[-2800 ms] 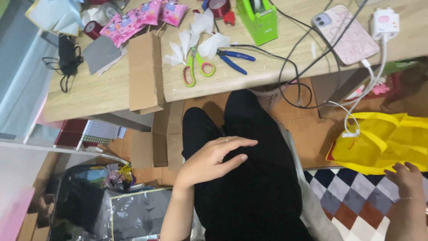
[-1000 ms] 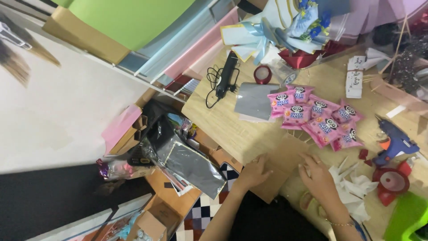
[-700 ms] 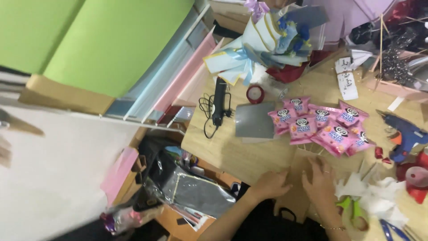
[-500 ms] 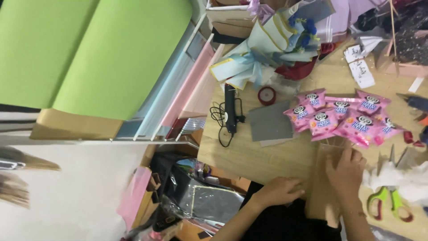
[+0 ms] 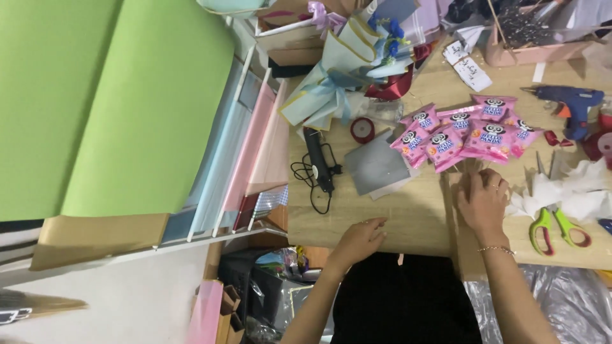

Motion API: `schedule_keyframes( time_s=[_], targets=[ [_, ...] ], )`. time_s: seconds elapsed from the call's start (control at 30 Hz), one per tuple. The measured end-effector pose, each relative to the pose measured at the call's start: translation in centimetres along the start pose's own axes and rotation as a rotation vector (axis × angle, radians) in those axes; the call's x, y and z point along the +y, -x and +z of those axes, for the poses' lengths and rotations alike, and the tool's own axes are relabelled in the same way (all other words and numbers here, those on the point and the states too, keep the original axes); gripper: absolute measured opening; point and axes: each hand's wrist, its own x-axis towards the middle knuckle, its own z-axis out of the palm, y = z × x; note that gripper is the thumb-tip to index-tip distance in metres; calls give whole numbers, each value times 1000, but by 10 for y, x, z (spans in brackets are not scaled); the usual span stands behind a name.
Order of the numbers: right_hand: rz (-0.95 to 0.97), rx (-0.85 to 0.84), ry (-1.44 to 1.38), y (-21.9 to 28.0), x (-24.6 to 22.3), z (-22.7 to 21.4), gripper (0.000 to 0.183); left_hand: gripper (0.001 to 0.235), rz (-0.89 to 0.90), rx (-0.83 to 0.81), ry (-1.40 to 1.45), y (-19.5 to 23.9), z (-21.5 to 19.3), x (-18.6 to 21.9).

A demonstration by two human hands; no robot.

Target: Assembling a snack bouquet by taping individual snack packets to wooden sticks and then gathering and wrapping them.

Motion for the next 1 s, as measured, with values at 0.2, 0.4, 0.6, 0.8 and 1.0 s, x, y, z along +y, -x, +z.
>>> schedule_keyframes(
  time_s=[0.2,0.4,0.6,0.8,1.0],
  targets=[
    [21,-20,-39,0,7,-4,76,48,195,8,-71,-24,-1,34],
    [137,-79,101,-32,13,-1,73,46,149,-67,-61,-28,-18,80],
    [124,-264,-119,-31,17,-8,37,48,80,-118,-11,-45,-32,103],
    [304,65,-756,31,68,-77,24,48,89,-178,43,-85,6,102],
    [648,300,-564,93,166,-104,27,45,384,-233,-181,-138,69,95]
  ],
)
